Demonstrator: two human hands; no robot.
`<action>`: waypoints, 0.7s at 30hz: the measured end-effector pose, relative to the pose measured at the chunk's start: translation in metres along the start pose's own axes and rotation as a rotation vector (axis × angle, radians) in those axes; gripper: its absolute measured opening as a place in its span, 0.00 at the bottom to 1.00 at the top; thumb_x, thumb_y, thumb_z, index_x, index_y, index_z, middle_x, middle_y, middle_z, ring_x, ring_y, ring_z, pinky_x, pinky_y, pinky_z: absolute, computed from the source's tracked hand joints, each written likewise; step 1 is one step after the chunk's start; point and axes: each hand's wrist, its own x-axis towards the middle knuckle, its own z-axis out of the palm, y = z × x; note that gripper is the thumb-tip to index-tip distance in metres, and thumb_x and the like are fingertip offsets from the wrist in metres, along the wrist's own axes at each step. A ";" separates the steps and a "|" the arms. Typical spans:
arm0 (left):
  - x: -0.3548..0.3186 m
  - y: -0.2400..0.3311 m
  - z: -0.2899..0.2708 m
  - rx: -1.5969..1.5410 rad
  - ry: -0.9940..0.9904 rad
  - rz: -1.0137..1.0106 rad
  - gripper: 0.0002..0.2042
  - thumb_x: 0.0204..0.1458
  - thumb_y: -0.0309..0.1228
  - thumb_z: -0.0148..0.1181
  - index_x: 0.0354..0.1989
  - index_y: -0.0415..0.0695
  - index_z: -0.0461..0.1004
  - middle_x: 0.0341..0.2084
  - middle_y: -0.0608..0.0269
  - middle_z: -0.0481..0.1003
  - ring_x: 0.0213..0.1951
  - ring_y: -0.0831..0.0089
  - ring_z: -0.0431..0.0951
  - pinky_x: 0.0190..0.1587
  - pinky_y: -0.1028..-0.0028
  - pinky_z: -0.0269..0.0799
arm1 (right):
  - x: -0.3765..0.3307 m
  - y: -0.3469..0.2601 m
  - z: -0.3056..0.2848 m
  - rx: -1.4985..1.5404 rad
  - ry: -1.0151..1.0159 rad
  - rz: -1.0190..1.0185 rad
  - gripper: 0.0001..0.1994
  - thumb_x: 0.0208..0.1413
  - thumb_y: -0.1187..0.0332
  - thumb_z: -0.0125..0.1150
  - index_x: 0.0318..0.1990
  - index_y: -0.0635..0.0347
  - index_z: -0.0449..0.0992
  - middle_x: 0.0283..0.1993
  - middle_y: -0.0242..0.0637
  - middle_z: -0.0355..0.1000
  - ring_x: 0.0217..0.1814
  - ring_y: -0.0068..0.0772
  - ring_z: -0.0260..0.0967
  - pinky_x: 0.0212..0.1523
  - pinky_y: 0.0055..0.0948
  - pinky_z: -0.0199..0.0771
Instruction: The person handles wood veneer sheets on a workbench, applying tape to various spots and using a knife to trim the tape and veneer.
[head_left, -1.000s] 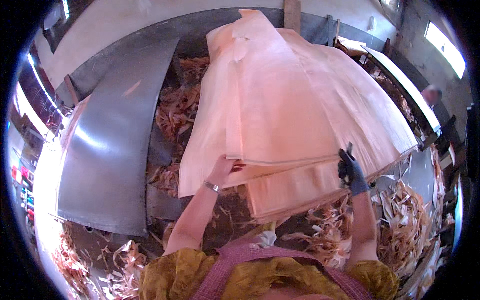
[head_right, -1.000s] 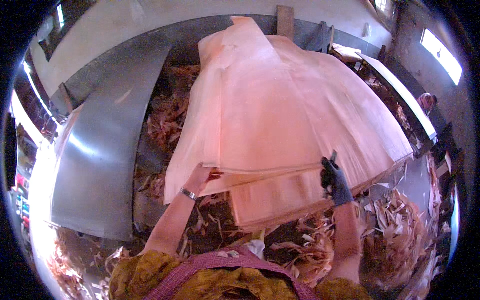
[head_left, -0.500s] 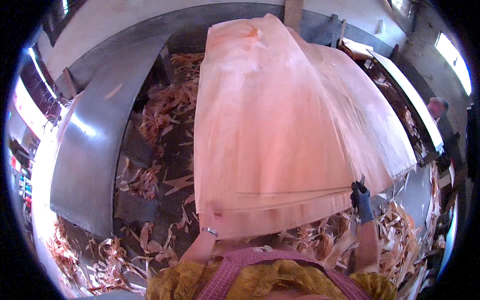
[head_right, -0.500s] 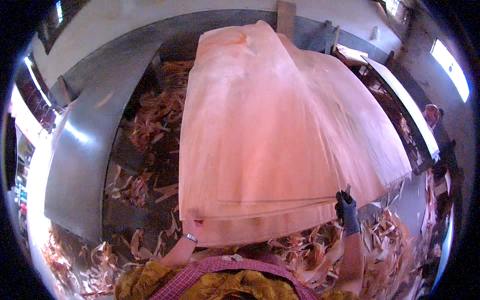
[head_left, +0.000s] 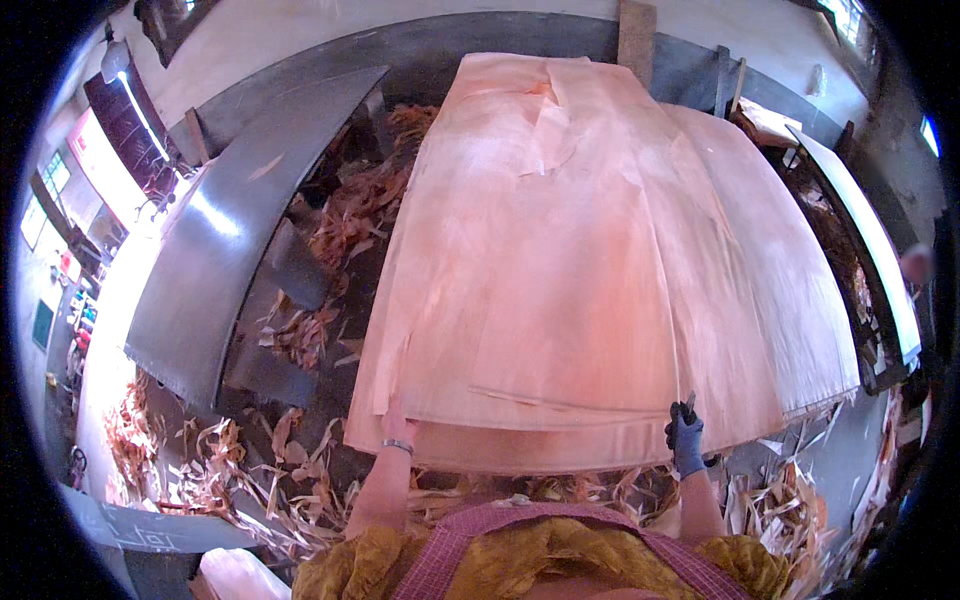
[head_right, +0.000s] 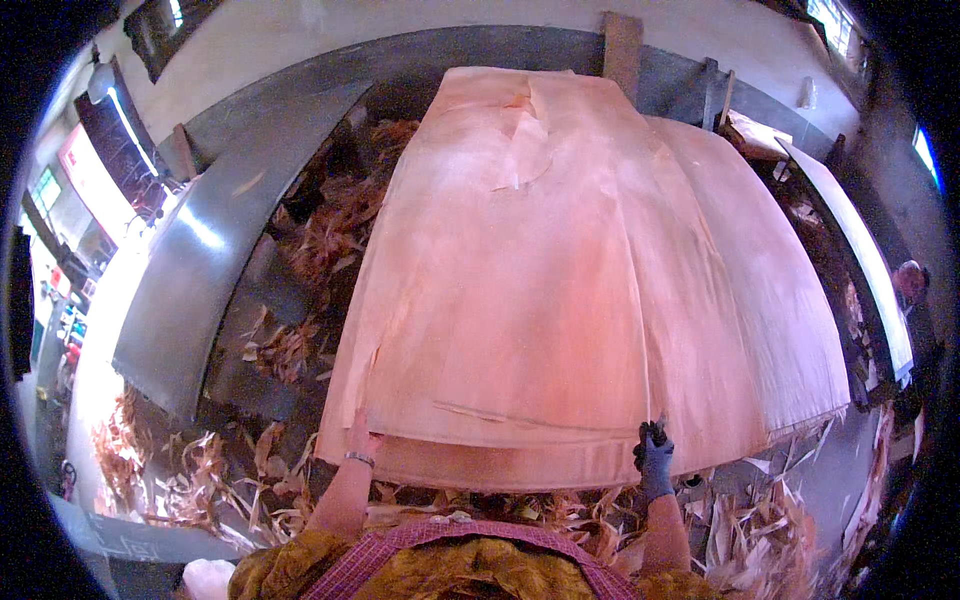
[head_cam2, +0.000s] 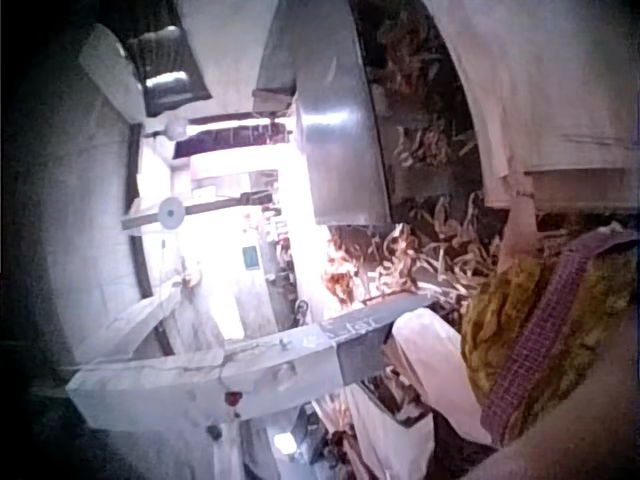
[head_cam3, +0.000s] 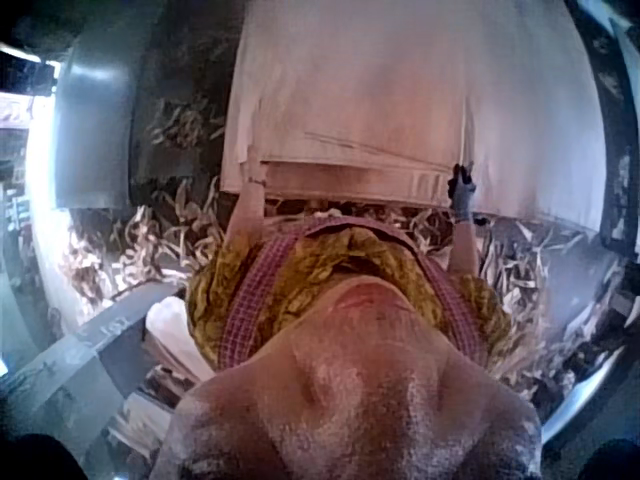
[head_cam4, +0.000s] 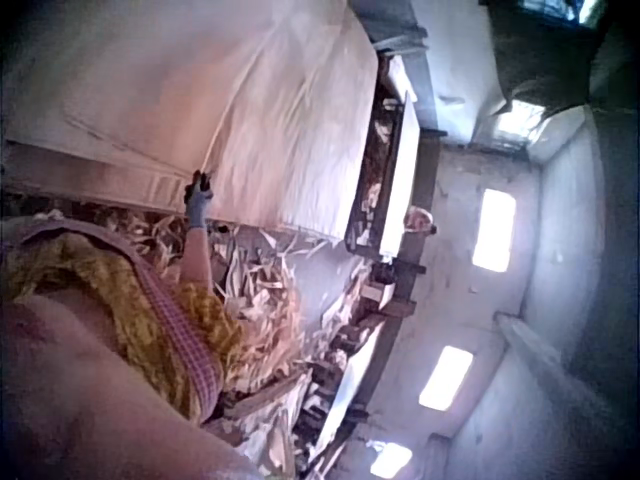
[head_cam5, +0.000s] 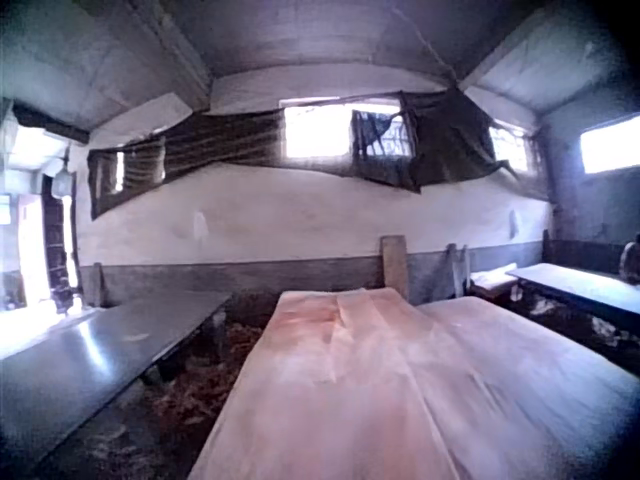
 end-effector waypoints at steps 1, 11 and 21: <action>-0.003 -0.003 -0.012 -0.021 -0.031 0.010 0.21 0.58 0.39 0.58 0.55 0.41 0.68 0.50 0.57 0.73 0.51 0.59 0.74 0.51 0.55 0.75 | -0.002 0.009 -0.002 -0.004 0.008 -0.016 0.12 0.56 0.55 0.65 0.33 0.48 0.70 0.13 0.24 0.59 0.09 0.17 0.53 0.09 0.22 0.50; -0.029 -0.015 -0.020 -0.013 0.032 0.095 0.19 0.60 0.38 0.54 0.55 0.39 0.68 0.49 0.56 0.74 0.50 0.61 0.75 0.53 0.61 0.74 | -0.029 0.038 -0.003 -0.123 0.062 -0.060 0.12 0.59 0.59 0.62 0.44 0.54 0.75 0.16 0.24 0.62 0.12 0.15 0.55 0.11 0.21 0.52; -0.028 -0.026 -0.028 -0.023 0.085 0.130 0.20 0.63 0.39 0.47 0.58 0.39 0.67 0.53 0.56 0.72 0.53 0.62 0.74 0.56 0.62 0.71 | -0.025 0.061 -0.008 -0.410 0.057 -0.215 0.15 0.58 0.58 0.63 0.44 0.60 0.75 0.16 0.27 0.64 0.13 0.16 0.57 0.13 0.23 0.55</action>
